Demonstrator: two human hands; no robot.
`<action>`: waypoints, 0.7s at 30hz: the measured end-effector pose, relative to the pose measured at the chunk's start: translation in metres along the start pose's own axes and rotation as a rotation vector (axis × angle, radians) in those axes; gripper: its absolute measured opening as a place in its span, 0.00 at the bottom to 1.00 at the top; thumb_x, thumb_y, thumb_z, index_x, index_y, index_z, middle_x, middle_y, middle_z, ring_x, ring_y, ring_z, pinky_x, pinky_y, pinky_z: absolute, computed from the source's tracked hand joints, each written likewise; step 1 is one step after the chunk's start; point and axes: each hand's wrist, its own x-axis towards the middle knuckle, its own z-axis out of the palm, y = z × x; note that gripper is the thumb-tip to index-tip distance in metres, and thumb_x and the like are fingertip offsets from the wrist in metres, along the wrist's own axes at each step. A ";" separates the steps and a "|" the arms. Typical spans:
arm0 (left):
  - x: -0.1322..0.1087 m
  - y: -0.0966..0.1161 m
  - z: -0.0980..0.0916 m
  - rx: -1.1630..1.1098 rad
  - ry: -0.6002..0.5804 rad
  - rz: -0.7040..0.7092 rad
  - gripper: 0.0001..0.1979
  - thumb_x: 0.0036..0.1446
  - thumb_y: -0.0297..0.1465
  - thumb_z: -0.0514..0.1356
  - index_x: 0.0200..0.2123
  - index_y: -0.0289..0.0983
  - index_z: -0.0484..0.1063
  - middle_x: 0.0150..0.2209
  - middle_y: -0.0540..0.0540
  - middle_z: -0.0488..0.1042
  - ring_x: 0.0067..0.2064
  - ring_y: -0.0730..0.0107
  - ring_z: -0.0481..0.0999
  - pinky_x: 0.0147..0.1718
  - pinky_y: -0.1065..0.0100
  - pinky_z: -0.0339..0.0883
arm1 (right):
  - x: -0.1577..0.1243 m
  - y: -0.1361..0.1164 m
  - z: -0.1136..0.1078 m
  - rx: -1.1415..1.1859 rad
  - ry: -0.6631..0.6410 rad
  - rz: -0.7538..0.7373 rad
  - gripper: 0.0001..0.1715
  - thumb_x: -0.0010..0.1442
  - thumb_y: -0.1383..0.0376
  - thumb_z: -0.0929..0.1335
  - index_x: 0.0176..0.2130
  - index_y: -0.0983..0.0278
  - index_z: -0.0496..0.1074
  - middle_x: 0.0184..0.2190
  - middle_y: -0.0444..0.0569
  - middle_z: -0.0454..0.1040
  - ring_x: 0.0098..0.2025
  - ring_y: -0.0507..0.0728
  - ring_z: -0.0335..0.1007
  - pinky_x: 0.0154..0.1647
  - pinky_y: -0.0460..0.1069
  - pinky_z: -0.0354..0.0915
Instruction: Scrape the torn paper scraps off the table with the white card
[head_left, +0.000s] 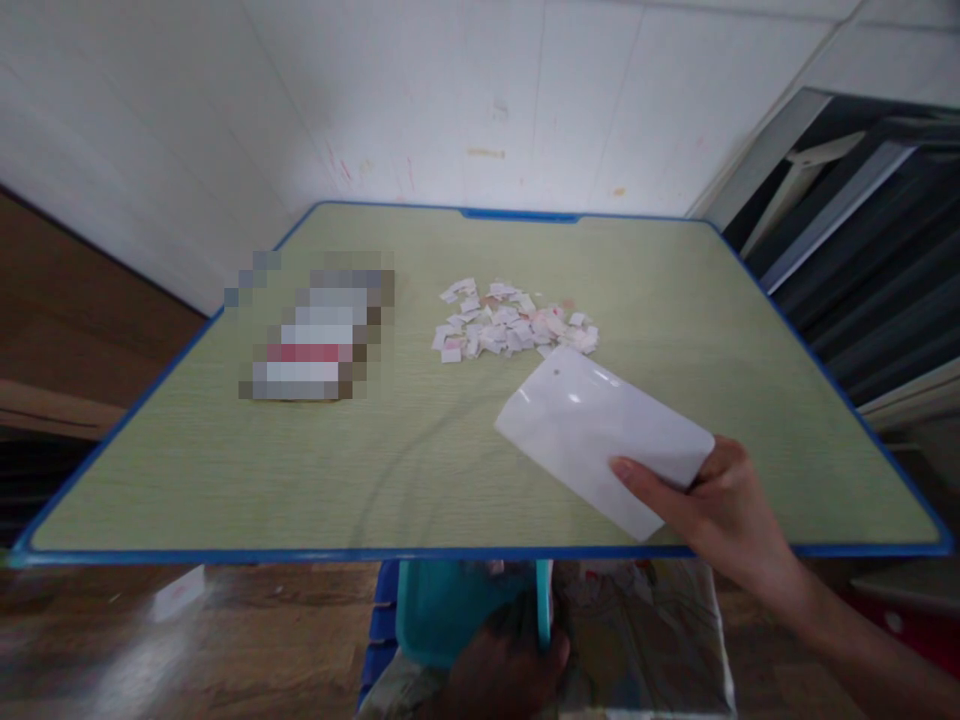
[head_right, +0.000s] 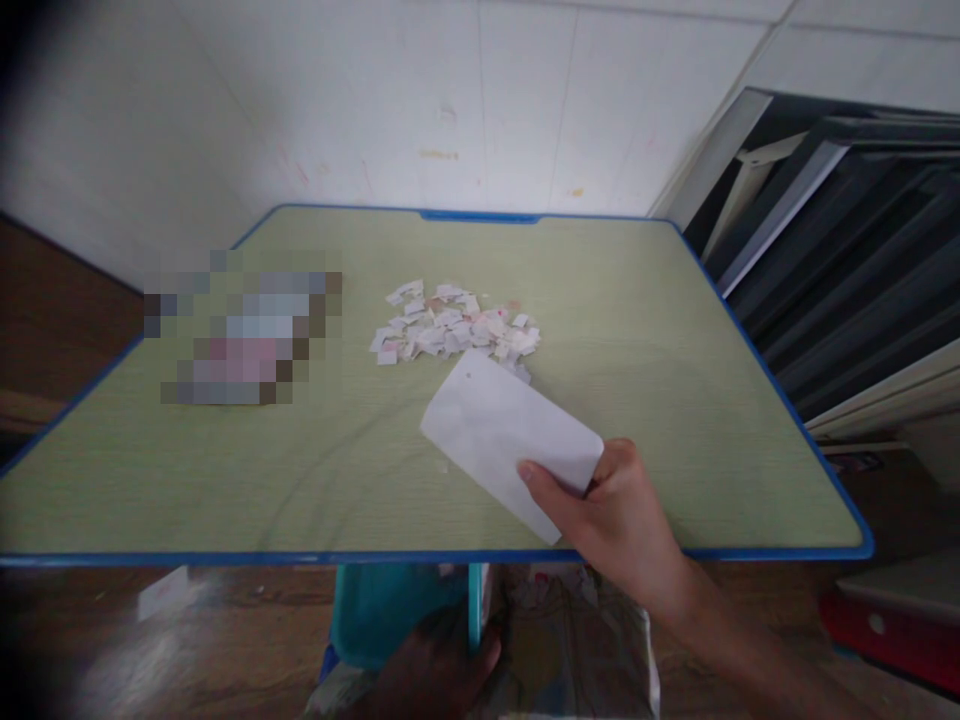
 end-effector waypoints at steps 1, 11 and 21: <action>0.001 0.000 -0.002 0.002 -0.001 -0.004 0.11 0.55 0.30 0.46 0.36 0.40 0.67 0.23 0.46 0.67 0.25 0.65 0.67 0.22 0.67 0.63 | 0.001 -0.003 0.004 0.014 -0.038 -0.018 0.13 0.49 0.58 0.66 0.24 0.66 0.72 0.22 0.48 0.72 0.22 0.54 0.66 0.20 0.46 0.63; -0.001 0.002 0.002 0.007 0.027 -0.006 0.09 0.55 0.32 0.47 0.35 0.40 0.66 0.21 0.49 0.67 0.21 0.66 0.66 0.19 0.68 0.60 | 0.025 -0.022 0.018 0.062 -0.262 -0.089 0.15 0.50 0.58 0.65 0.28 0.68 0.72 0.20 0.46 0.69 0.21 0.51 0.62 0.16 0.43 0.56; -0.004 0.002 0.012 0.019 0.062 0.003 0.09 0.55 0.32 0.47 0.35 0.41 0.65 0.19 0.50 0.65 0.19 0.67 0.64 0.16 0.67 0.58 | 0.078 -0.034 0.012 0.015 -0.567 -0.250 0.13 0.47 0.60 0.67 0.29 0.69 0.71 0.21 0.44 0.67 0.20 0.46 0.57 0.17 0.41 0.54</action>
